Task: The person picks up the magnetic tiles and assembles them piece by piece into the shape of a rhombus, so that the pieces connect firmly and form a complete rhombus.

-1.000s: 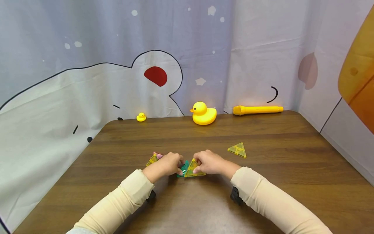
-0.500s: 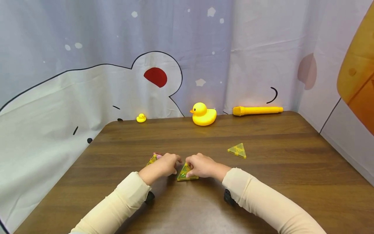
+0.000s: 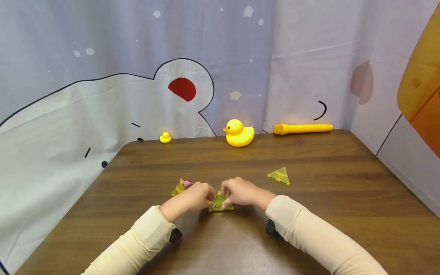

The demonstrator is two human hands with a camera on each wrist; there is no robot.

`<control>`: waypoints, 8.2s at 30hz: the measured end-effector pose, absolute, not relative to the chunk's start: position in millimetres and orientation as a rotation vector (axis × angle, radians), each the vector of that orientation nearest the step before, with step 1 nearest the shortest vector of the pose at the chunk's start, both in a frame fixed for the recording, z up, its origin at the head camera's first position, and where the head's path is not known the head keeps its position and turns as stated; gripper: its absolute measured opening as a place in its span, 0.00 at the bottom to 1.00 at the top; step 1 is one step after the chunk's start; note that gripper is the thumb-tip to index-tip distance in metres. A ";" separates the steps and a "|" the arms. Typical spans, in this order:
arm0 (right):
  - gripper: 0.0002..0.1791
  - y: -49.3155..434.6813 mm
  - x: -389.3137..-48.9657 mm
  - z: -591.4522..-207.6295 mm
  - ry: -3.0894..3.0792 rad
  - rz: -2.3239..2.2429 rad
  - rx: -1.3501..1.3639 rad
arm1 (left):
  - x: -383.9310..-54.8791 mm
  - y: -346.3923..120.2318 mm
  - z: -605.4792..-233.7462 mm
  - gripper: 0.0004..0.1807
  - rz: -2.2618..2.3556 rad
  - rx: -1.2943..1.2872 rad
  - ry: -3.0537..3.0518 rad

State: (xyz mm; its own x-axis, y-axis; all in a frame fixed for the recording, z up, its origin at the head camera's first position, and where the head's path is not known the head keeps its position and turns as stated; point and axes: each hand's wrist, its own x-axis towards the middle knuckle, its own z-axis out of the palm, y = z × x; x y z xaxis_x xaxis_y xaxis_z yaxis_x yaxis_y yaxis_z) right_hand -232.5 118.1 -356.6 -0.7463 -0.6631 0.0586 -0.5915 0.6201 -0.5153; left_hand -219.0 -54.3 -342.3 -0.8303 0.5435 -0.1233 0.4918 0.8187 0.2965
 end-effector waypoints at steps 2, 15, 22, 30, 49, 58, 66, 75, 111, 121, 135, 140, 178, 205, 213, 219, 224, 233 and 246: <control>0.16 123.7 -234.4 -353.0 2.705 -0.792 -1.030 | -217.7 -54.2 -342.2 0.06 0.384 0.809 2.803; 0.17 181.4 -258.7 -348.1 2.953 -0.506 -0.703 | -212.3 -55.6 -342.7 0.06 0.377 0.850 2.836; 0.21 213.9 -267.4 -350.4 2.998 -0.405 -0.435 | -212.0 -55.2 -343.2 0.06 0.368 0.843 2.832; 0.21 233.9 -273.6 -352.3 2.986 -0.406 -0.279 | -212.0 -54.8 -342.9 0.06 0.369 0.829 2.823; 0.26 242.5 -276.7 -355.9 2.911 -0.356 -0.316 | -212.5 -55.2 -344.4 0.06 0.382 0.820 2.813; 0.18 240.3 -281.7 -359.1 2.884 -0.271 -0.500 | -211.6 -56.0 -343.1 0.06 0.380 0.811 2.807; 0.16 236.5 -278.0 -356.7 3.032 -0.348 -0.257 | -212.5 -57.3 -344.6 0.07 0.389 0.827 2.814; 0.10 225.8 -271.1 -349.2 3.129 -0.449 -0.213 | -211.1 -57.6 -345.8 0.07 0.387 0.810 2.812; 0.13 145.4 -233.3 -359.8 3.111 -0.518 -0.605 | -211.6 -56.7 -347.6 0.06 0.400 0.792 2.815; 0.14 122.7 -225.5 -360.0 3.092 -0.532 -0.665 | -209.2 -56.8 -346.5 0.07 0.403 0.801 2.817; 0.08 116.5 -220.3 -354.4 3.022 -0.543 -0.688 | -210.1 -56.5 -346.4 0.07 0.405 0.794 2.811; 0.07 120.4 -218.8 -351.2 2.968 -0.532 -0.736 | -210.6 -57.0 -346.3 0.07 0.420 0.794 2.811; 0.18 112.1 -218.5 -351.0 2.918 -0.372 -0.700 | -220.5 -87.4 -318.4 0.14 0.621 0.662 2.940; 0.12 119.7 -221.6 -352.5 2.919 -0.412 -0.700 | -245.0 -131.1 -342.0 0.17 0.437 0.269 2.970; 0.12 122.4 -220.7 -351.7 2.932 -0.412 -0.700 | -249.9 -133.2 -348.5 0.20 0.429 0.244 2.927; 0.12 123.3 -221.5 -350.3 2.921 -0.418 -0.686 | -250.8 -131.9 -350.1 0.20 0.421 0.249 2.932; 0.12 125.3 -222.5 -350.5 2.919 -0.420 -0.669 | -249.6 -129.5 -350.2 0.20 0.418 0.250 2.927; 0.12 125.6 -224.1 -350.7 2.916 -0.428 -0.680 | -243.1 -118.1 -349.3 0.21 0.425 0.336 2.921; 0.12 126.8 -225.8 -352.1 2.909 -0.431 -0.674 | -237.9 -97.7 -348.6 0.20 0.387 0.427 2.924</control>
State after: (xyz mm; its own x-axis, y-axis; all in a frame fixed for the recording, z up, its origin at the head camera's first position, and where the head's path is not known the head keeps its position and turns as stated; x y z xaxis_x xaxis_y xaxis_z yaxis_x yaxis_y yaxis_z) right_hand -225.8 126.8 -352.1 -0.8929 -0.4467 -0.0561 -0.4112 0.8599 -0.3024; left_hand -237.9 -97.7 -348.6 -0.9461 0.3004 -0.1209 0.2586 0.9256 0.2764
